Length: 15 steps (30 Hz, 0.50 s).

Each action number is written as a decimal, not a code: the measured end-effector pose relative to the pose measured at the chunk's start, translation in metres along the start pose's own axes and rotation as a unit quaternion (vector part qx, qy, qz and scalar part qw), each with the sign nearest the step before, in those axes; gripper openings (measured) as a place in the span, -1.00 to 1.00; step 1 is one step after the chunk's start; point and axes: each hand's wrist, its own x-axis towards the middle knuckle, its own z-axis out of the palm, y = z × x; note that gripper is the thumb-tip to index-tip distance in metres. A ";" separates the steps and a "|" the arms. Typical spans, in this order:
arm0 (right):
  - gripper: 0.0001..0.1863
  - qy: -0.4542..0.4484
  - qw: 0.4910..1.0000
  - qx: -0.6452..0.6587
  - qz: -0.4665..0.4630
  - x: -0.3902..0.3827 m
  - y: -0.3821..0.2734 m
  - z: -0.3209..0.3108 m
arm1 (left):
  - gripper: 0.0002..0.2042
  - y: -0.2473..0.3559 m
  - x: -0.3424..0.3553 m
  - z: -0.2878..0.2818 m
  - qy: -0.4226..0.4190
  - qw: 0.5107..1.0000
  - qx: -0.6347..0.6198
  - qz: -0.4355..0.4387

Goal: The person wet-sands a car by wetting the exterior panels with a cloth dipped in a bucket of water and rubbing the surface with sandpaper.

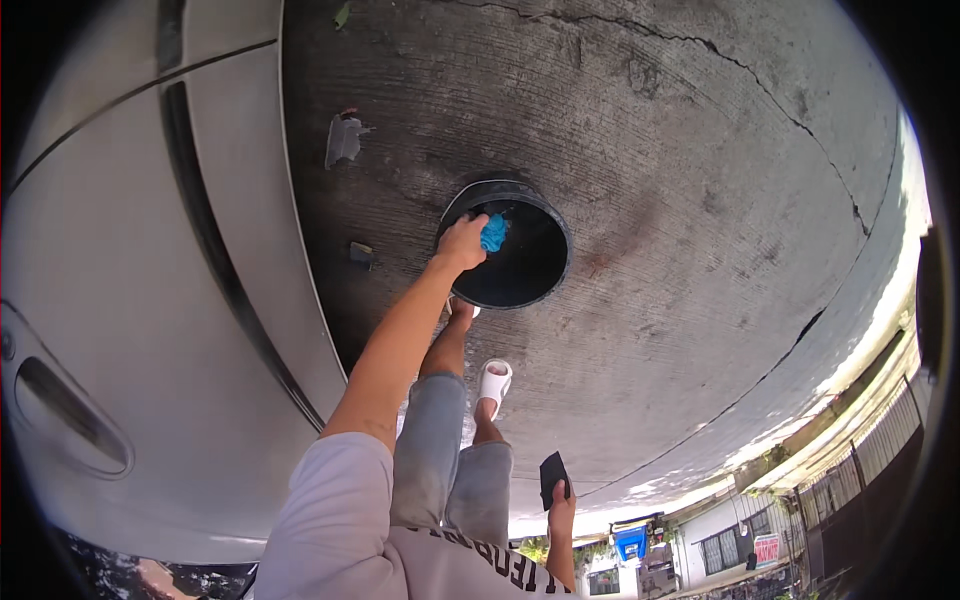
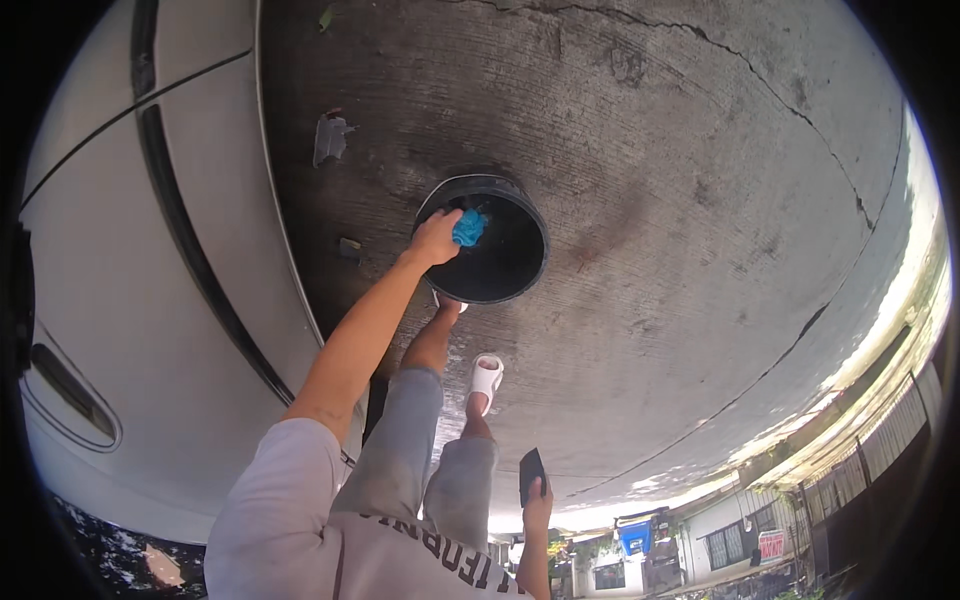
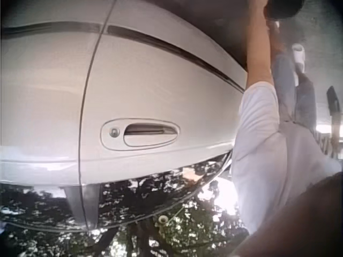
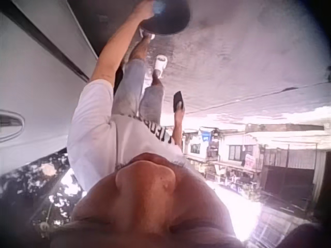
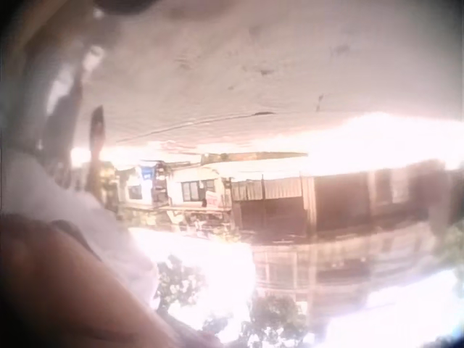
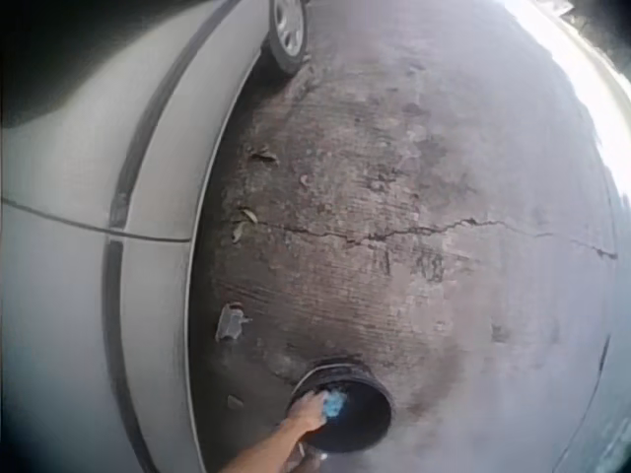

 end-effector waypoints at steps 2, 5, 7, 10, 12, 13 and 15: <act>-0.43 -0.021 0.998 0.022 -0.048 -0.004 -0.031 -0.008 | -0.34 0.016 -0.066 -0.041 0.039 0.996 -0.070 0.026; -0.45 -0.017 0.990 -0.022 -0.138 0.001 -0.066 -0.028 | -0.38 0.044 -0.171 -0.101 0.128 0.976 -0.156 0.077; -0.48 -0.008 0.983 -0.001 -0.184 0.008 -0.086 -0.037 | -0.45 0.059 -0.254 -0.148 0.214 0.950 -0.191 0.126; -0.47 0.013 0.975 0.014 -0.223 0.044 -0.110 -0.046 | -0.51 0.066 -0.381 -0.214 0.341 0.911 -0.190 0.135; -0.47 -0.009 0.967 -0.049 -0.250 0.087 -0.129 -0.059 | -0.51 0.077 -0.460 -0.245 0.433 0.889 -0.135 0.058; -0.47 -0.020 0.957 -0.113 -0.265 0.094 -0.146 -0.062 | -0.52 0.078 -0.494 -0.252 0.485 0.869 -0.096 0.006; -0.48 -0.006 0.925 -0.252 -0.286 0.102 -0.180 -0.061 | -0.53 0.070 -0.556 -0.247 0.577 0.812 0.028 -0.087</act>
